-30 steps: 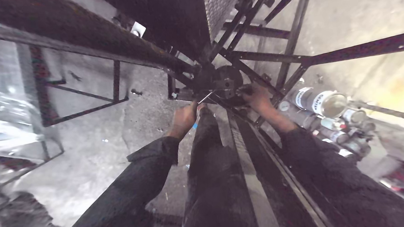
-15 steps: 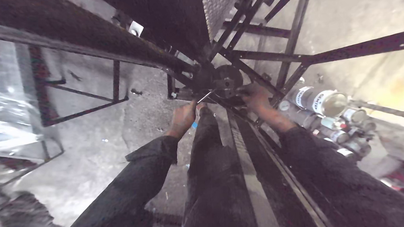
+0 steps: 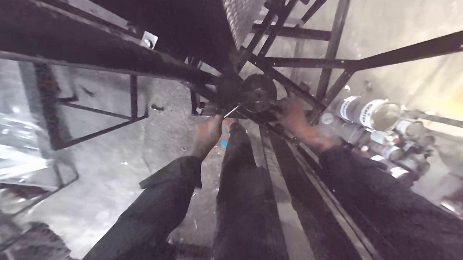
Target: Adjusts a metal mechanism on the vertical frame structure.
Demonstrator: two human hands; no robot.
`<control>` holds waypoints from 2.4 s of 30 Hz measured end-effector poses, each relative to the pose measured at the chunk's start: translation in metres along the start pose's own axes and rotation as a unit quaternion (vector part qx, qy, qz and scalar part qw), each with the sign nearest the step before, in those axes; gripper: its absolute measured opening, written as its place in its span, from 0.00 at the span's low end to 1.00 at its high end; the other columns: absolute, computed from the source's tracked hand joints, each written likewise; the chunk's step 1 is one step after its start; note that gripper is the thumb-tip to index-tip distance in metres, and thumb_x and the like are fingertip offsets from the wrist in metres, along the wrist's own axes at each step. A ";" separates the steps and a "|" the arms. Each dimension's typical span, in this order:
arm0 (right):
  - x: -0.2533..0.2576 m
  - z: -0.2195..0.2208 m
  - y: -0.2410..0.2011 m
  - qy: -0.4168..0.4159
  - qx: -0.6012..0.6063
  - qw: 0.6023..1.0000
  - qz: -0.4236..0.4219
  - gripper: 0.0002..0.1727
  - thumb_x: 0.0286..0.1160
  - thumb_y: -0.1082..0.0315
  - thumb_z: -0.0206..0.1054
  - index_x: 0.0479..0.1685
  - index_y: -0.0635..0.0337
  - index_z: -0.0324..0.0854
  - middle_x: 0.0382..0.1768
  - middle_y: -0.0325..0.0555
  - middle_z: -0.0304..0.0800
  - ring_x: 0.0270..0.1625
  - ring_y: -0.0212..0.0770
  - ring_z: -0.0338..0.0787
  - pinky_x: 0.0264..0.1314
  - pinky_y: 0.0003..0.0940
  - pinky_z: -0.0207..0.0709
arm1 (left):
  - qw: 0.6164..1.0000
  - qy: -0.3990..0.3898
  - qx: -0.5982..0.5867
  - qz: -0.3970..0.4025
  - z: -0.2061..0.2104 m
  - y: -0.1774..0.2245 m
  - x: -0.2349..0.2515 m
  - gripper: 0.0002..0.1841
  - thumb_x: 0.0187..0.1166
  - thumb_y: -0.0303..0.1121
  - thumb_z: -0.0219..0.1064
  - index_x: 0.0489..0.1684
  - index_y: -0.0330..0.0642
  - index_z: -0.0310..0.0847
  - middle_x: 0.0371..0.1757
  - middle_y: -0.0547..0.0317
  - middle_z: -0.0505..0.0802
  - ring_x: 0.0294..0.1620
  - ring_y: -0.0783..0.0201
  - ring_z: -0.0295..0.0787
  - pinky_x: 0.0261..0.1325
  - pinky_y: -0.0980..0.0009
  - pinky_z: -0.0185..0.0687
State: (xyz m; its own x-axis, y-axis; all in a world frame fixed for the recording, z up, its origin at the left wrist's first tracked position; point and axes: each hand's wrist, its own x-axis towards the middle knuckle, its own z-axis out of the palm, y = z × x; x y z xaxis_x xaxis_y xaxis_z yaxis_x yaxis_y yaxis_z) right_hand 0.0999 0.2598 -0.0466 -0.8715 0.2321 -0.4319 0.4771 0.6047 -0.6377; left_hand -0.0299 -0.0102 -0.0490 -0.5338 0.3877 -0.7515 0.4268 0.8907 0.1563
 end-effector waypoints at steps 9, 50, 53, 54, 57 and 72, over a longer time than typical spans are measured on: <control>-0.001 -0.001 -0.003 0.010 0.034 0.999 0.012 0.16 0.79 0.65 0.72 0.63 0.53 0.89 0.59 0.53 0.90 0.60 0.54 0.90 0.64 0.56 0.82 | 1.000 0.007 0.003 0.022 -0.004 0.001 0.000 0.12 0.89 0.29 0.53 0.60 0.37 0.79 0.39 0.33 0.92 0.44 0.29 0.92 0.43 0.31 0.83; -0.005 -0.010 -0.011 -0.030 -0.038 0.999 -0.018 0.15 0.80 0.56 0.72 0.61 0.46 0.88 0.65 0.52 0.85 0.65 0.56 0.85 0.65 0.61 0.79 | 0.994 -0.026 -0.104 -0.021 0.018 0.013 0.007 0.16 0.92 0.32 0.52 0.70 0.39 0.77 0.44 0.31 0.92 0.49 0.29 0.92 0.51 0.31 0.83; -0.003 -0.007 -0.009 -0.022 -0.054 0.998 -0.034 0.15 0.79 0.56 0.73 0.60 0.48 0.88 0.63 0.55 0.86 0.64 0.58 0.86 0.63 0.62 0.80 | 0.993 -0.018 -0.113 -0.030 -0.002 0.020 -0.004 0.17 0.93 0.32 0.51 0.69 0.35 0.78 0.47 0.28 0.92 0.52 0.28 0.91 0.55 0.32 0.82; -0.002 -0.005 -0.008 -0.014 -0.049 0.998 -0.041 0.15 0.77 0.58 0.74 0.59 0.50 0.88 0.61 0.55 0.86 0.63 0.58 0.87 0.62 0.61 0.81 | 0.991 -0.006 -0.125 -0.036 -0.012 0.026 -0.009 0.16 0.93 0.30 0.51 0.68 0.33 0.80 0.48 0.26 0.92 0.52 0.27 0.91 0.56 0.32 0.81; 0.008 0.007 0.003 0.005 -0.041 0.998 -0.047 0.13 0.72 0.58 0.76 0.53 0.49 0.91 0.56 0.53 0.88 0.56 0.55 0.89 0.56 0.57 0.84 | 0.989 -0.014 -0.133 -0.063 -0.030 0.034 -0.012 0.17 0.93 0.31 0.52 0.70 0.34 0.80 0.52 0.26 0.91 0.55 0.27 0.89 0.59 0.32 0.79; 0.012 0.002 -0.020 -0.063 -0.047 0.997 0.014 0.14 0.76 0.58 0.74 0.57 0.48 0.90 0.58 0.53 0.88 0.60 0.56 0.89 0.61 0.57 0.84 | 1.000 0.003 -0.017 -0.006 -0.024 0.021 0.011 0.14 0.92 0.35 0.52 0.59 0.39 0.82 0.47 0.31 0.92 0.51 0.28 0.91 0.48 0.30 0.83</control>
State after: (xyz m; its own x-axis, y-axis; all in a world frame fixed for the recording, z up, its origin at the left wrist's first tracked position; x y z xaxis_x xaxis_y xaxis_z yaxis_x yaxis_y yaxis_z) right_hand 0.0807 0.2493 -0.0402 -0.8344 0.1551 -0.5289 0.4825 0.6694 -0.5648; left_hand -0.0440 0.0188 -0.0384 -0.5425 0.3788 -0.7498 0.3959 0.9025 0.1695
